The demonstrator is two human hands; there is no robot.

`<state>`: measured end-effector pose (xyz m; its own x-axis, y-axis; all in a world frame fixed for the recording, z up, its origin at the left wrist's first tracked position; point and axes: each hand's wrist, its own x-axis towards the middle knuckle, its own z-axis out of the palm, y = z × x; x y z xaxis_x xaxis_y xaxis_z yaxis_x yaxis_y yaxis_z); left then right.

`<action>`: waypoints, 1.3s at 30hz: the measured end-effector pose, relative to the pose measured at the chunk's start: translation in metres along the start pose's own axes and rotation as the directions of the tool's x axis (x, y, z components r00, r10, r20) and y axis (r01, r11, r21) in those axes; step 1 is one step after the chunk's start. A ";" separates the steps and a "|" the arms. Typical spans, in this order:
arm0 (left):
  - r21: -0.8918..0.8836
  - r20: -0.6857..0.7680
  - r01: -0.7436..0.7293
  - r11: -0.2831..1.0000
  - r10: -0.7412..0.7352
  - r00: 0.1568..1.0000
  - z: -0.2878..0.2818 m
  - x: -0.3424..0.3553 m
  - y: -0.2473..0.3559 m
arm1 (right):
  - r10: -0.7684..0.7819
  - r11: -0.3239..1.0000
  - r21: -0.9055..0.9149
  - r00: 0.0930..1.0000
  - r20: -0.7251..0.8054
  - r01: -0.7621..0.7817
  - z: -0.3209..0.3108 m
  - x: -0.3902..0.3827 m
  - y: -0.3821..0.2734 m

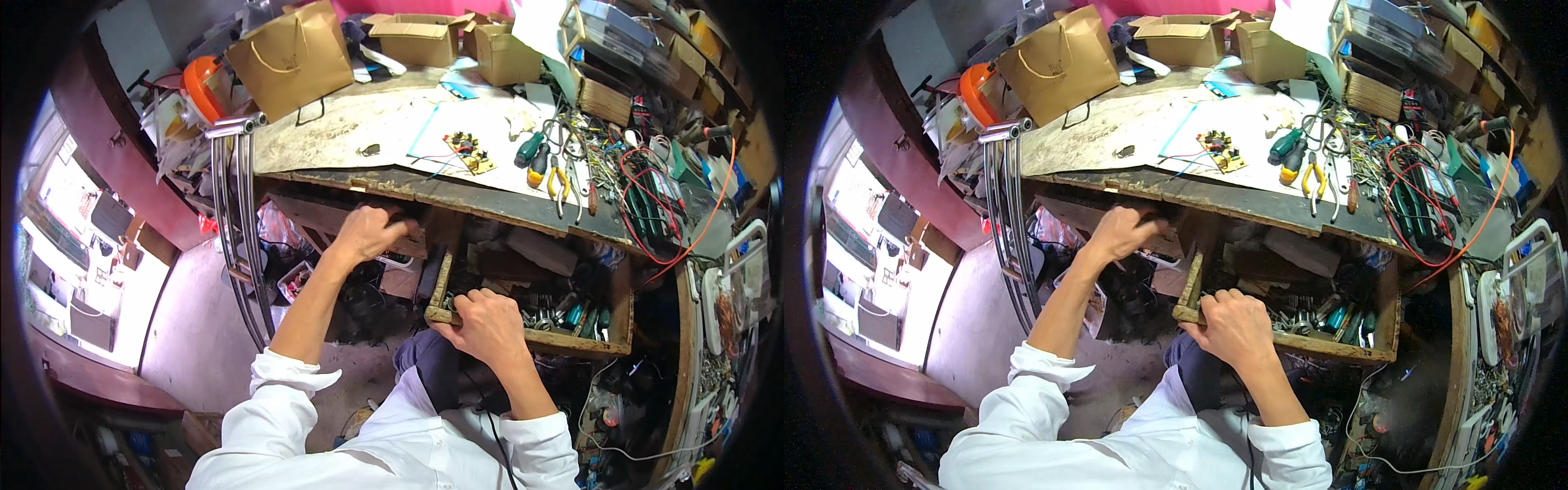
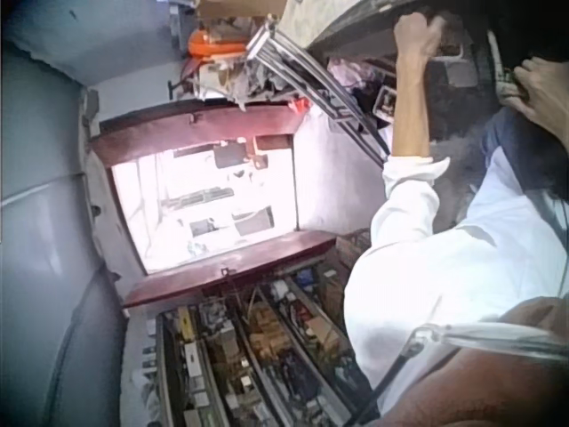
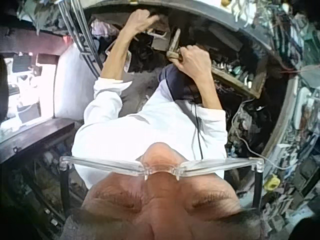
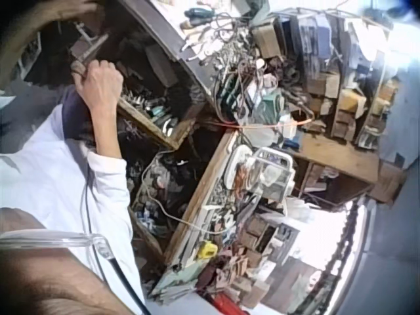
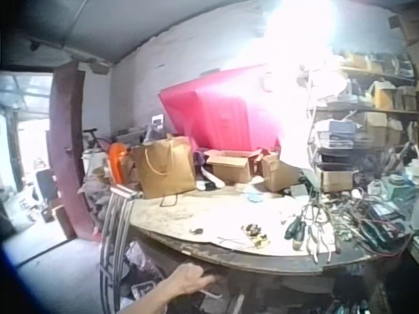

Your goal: The person handles a circuit board, turning it over to inspect both sides. They then use a soldering iron to apply heat to components on the board and a small white component, likely performing a repair or assembly task.

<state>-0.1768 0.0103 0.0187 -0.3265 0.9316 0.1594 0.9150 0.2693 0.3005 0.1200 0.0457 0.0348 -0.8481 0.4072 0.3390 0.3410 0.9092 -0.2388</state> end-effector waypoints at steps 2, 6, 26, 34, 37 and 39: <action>0.055 0.036 0.128 0.990 -0.131 0.991 -0.008 0.004 -0.014 | 0.008 1.000 -0.006 1.000 -0.027 -0.008 0.000 0.000 0.002; 0.007 -0.133 -0.059 0.998 0.059 0.989 -0.006 -0.005 -0.038 | -0.005 1.000 0.003 1.000 -0.028 0.005 0.003 0.003 0.001; 0.238 0.236 -0.023 0.971 -0.035 0.971 0.041 0.074 -0.049 | -0.004 0.999 -0.050 1.000 0.002 0.004 -0.002 0.001 -0.006; 0.263 0.383 -0.028 0.964 -0.078 0.920 0.017 0.069 -0.013 | 0.007 0.997 -0.074 0.999 -0.036 -0.010 0.006 0.000 -0.003; 0.188 0.328 0.002 0.982 -0.065 0.942 0.033 0.078 -0.022 | 0.016 0.998 -0.062 0.999 -0.033 -0.018 0.005 0.000 -0.003; 0.170 0.304 0.015 0.985 -0.067 0.950 0.039 0.077 -0.023 | 0.011 0.998 -0.058 0.999 -0.031 -0.013 0.005 0.000 -0.002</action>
<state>-0.2141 0.0850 -0.0126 -0.2995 0.9416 -0.1540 0.9370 0.3207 0.1387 0.1171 0.0433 0.0307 -0.8313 0.4200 0.3639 0.3754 0.9073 -0.1896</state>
